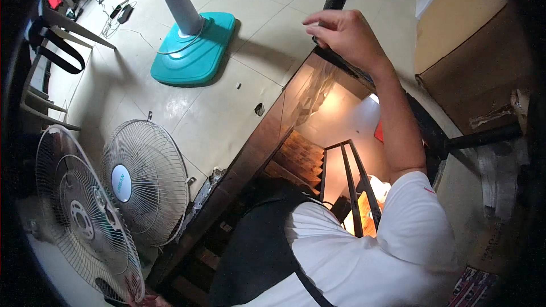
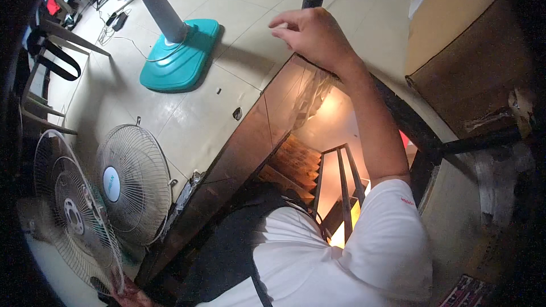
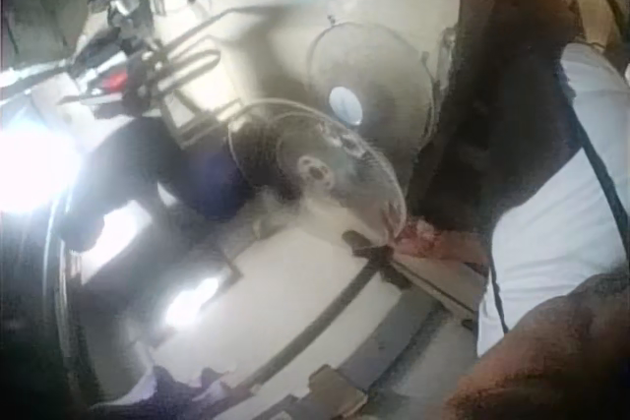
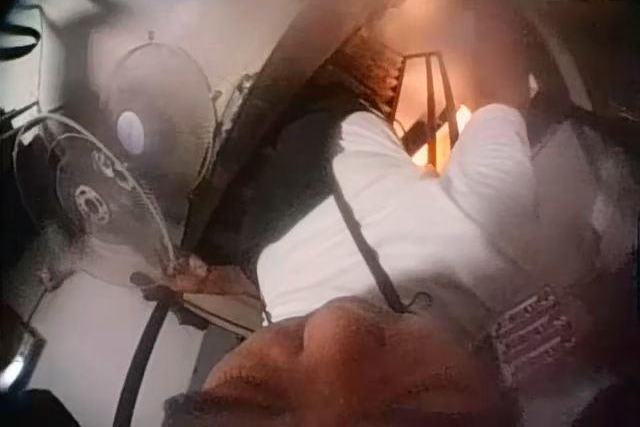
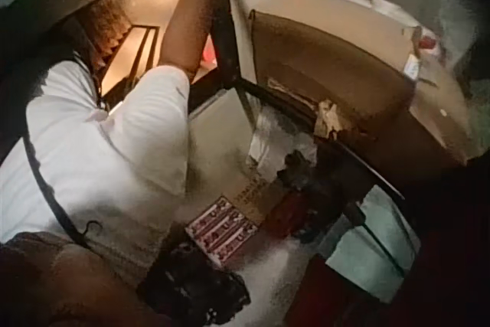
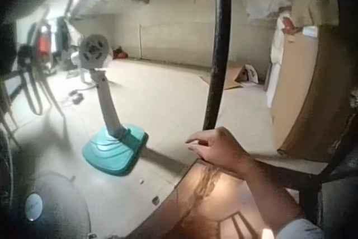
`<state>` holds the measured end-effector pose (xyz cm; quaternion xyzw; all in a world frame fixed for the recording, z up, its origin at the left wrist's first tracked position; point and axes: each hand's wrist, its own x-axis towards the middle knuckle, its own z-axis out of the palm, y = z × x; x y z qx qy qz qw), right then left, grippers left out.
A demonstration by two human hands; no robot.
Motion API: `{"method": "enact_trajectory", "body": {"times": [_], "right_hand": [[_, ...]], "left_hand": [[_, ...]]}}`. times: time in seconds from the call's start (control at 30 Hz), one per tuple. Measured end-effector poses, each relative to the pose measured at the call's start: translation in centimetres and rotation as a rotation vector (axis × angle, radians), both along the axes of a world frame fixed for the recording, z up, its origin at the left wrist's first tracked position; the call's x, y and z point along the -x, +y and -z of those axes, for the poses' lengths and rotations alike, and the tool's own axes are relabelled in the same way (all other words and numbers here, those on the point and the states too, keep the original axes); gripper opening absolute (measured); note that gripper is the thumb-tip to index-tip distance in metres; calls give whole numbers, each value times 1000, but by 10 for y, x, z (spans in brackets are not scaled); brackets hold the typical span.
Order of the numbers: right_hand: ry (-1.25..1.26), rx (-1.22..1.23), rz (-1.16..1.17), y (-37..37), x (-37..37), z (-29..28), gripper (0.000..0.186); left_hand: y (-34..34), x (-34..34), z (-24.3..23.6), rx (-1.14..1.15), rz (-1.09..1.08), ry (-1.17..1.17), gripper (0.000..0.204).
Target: The person removes the front guard, unscrews the central cap, and pulls the fan blade off the motor shaft.
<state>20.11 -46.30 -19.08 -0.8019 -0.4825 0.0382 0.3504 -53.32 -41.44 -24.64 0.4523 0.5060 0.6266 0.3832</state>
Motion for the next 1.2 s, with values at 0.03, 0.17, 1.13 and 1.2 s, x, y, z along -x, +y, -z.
{"method": "enact_trajectory", "body": {"times": [0.03,0.17,1.13,1.2], "right_hand": [[9,3,3,9,-1,5,21],[-187,-412,-221,59,10,0,17],[-22,-311,-107,357,32,14,72],[-72,-327,-106,345,41,11,74]], "left_hand": [[5,2,2,12,32,-5,63],[0,-5,4,-236,275,407,62],[-37,39,69,-208,104,295,82],[-34,32,67,-212,184,202,78]]}}
